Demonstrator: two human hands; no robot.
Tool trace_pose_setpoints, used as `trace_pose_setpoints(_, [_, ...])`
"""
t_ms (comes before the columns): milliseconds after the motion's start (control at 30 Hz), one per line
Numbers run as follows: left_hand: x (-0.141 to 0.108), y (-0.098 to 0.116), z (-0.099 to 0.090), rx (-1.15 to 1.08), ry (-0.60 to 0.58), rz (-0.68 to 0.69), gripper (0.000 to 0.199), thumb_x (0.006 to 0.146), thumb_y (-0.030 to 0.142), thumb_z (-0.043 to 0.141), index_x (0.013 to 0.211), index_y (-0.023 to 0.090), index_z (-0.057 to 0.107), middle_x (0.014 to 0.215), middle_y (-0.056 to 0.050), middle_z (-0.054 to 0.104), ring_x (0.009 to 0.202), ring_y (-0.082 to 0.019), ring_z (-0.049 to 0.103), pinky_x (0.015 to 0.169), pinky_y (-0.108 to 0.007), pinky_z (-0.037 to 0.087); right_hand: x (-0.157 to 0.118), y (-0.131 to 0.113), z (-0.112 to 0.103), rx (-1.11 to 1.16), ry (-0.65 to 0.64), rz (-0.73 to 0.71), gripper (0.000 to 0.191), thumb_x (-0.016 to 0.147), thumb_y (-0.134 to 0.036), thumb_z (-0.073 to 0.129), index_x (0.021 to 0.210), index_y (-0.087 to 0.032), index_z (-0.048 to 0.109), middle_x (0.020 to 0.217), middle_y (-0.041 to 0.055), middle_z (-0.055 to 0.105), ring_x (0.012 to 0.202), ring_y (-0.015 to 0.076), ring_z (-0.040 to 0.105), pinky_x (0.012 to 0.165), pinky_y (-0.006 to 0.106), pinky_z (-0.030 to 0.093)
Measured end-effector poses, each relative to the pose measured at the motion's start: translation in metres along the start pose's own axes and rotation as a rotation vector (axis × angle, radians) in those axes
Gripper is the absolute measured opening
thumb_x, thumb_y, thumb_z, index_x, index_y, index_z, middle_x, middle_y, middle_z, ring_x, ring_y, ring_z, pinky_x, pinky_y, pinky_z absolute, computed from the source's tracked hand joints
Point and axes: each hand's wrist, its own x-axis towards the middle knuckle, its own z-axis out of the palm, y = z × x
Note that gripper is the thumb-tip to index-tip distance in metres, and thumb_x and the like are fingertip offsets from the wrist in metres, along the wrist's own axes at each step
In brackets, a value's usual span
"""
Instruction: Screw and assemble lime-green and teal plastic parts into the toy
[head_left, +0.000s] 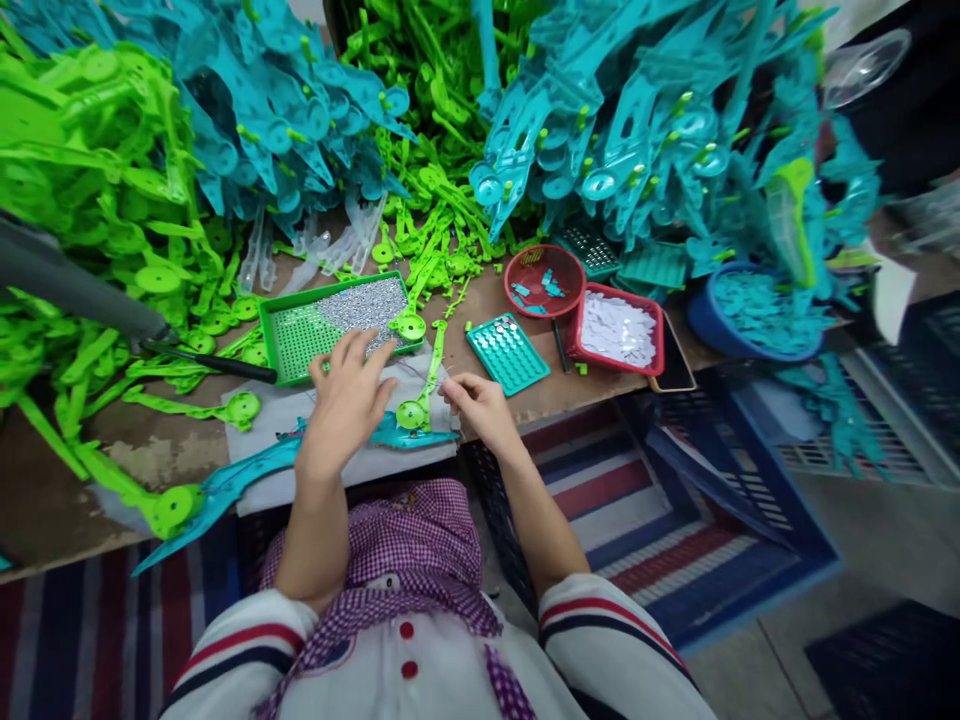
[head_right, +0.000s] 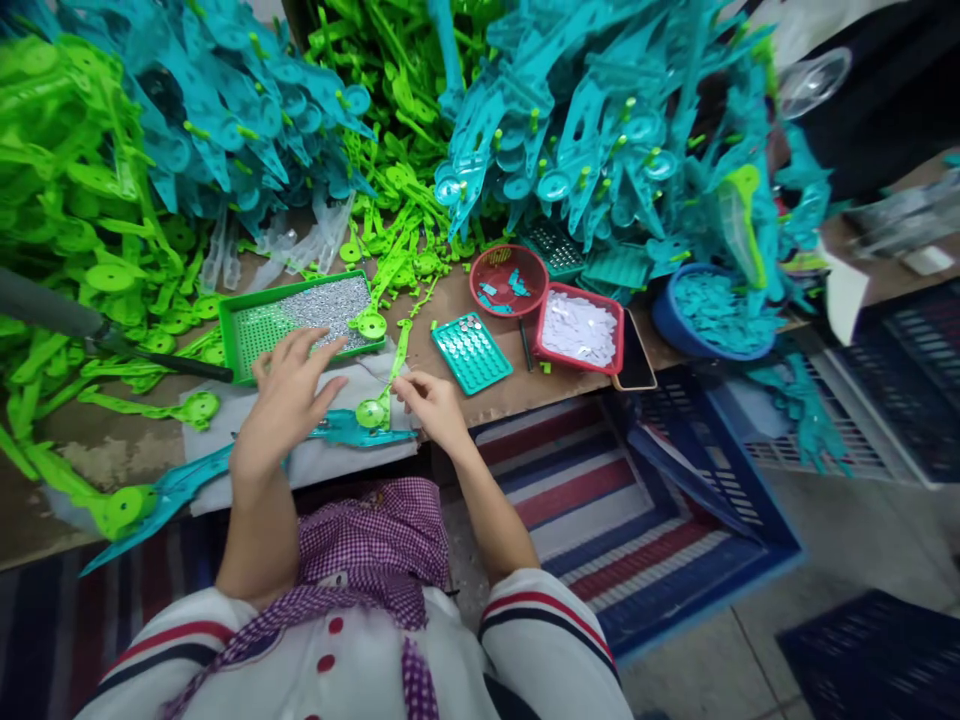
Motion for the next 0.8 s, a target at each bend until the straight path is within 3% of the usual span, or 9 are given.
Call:
trace_pose_setpoints(67, [0.003,0.009,0.012,-0.037,-0.008,0.127,0.032,0.094,0.026,0.058,0.126,0.025,0.060,0.128,-0.010,0.065,0.129,-0.029,0.052,0.107,-0.052,0.037,0.001,0.003,0.001,0.060,-0.006,0.039,0.053,0.075,-0.071,0.062,0.072,-0.019,0.066,0.059,-0.0023,0.057,0.050,0.0090,0.047,0.051,0.024,0.040])
trace_pose_setpoints(133, [0.003,0.013,0.027,-0.139,-0.018,0.236,0.024,0.096,0.024,0.056,0.118,0.024,0.065,0.110,-0.006,0.073,0.112,-0.023,0.063,0.105,-0.046,0.041,0.001,0.004,0.001,0.097,-0.017,0.060,0.054,0.073,-0.072,0.063,0.071,-0.018,0.066,0.057,-0.0028,0.056,0.049,0.0085,0.046,0.049,0.023,0.040])
trace_pose_setpoints(200, [0.000,0.012,0.041,-0.217,0.018,0.247,0.018,0.097,0.024,0.054,0.106,0.022,0.069,0.092,-0.004,0.075,0.088,-0.018,0.068,0.092,-0.038,0.049,-0.001,0.004,-0.001,0.122,-0.046,0.093,0.053,0.073,-0.071,0.065,0.073,-0.018,0.067,0.058,-0.0031,0.056,0.049,0.0080,0.047,0.048,0.022,0.040])
trace_pose_setpoints(267, [-0.002,0.007,0.050,-0.246,0.057,0.222,0.018,0.097,0.026,0.054,0.097,0.020,0.071,0.084,-0.004,0.074,0.076,-0.017,0.067,0.077,-0.032,0.051,-0.003,0.006,-0.004,0.153,-0.071,0.138,0.049,0.070,-0.065,0.071,0.082,-0.018,0.068,0.064,-0.0027,0.059,0.050,0.0082,0.050,0.047,0.022,0.042])
trace_pose_setpoints(367, [-0.002,-0.001,0.051,-0.255,0.057,0.210,0.019,0.097,0.027,0.054,0.092,0.020,0.071,0.081,-0.003,0.072,0.074,-0.017,0.066,0.072,-0.030,0.050,-0.005,0.010,-0.008,0.206,-0.039,0.177,0.048,0.064,-0.058,0.079,0.090,-0.019,0.068,0.072,-0.0016,0.064,0.054,0.0096,0.056,0.049,0.023,0.046])
trace_pose_setpoints(533, [-0.001,-0.006,0.046,-0.267,-0.018,0.203,0.021,0.097,0.028,0.052,0.093,0.020,0.071,0.081,-0.003,0.072,0.076,-0.016,0.066,0.074,-0.030,0.050,-0.006,0.017,-0.005,0.244,0.001,0.182,0.046,0.064,-0.060,0.078,0.079,-0.019,0.065,0.058,-0.0044,0.059,0.049,0.0093,0.054,0.050,0.024,0.048])
trace_pose_setpoints(800, [0.000,-0.010,0.054,-0.254,-0.040,0.263,0.016,0.094,0.025,0.057,0.089,0.022,0.071,0.082,-0.001,0.075,0.075,-0.016,0.067,0.091,-0.037,0.046,-0.007,0.018,0.005,0.258,0.030,0.160,0.045,0.065,-0.061,0.076,0.077,-0.020,0.065,0.060,-0.0037,0.060,0.050,0.0099,0.055,0.052,0.025,0.050])
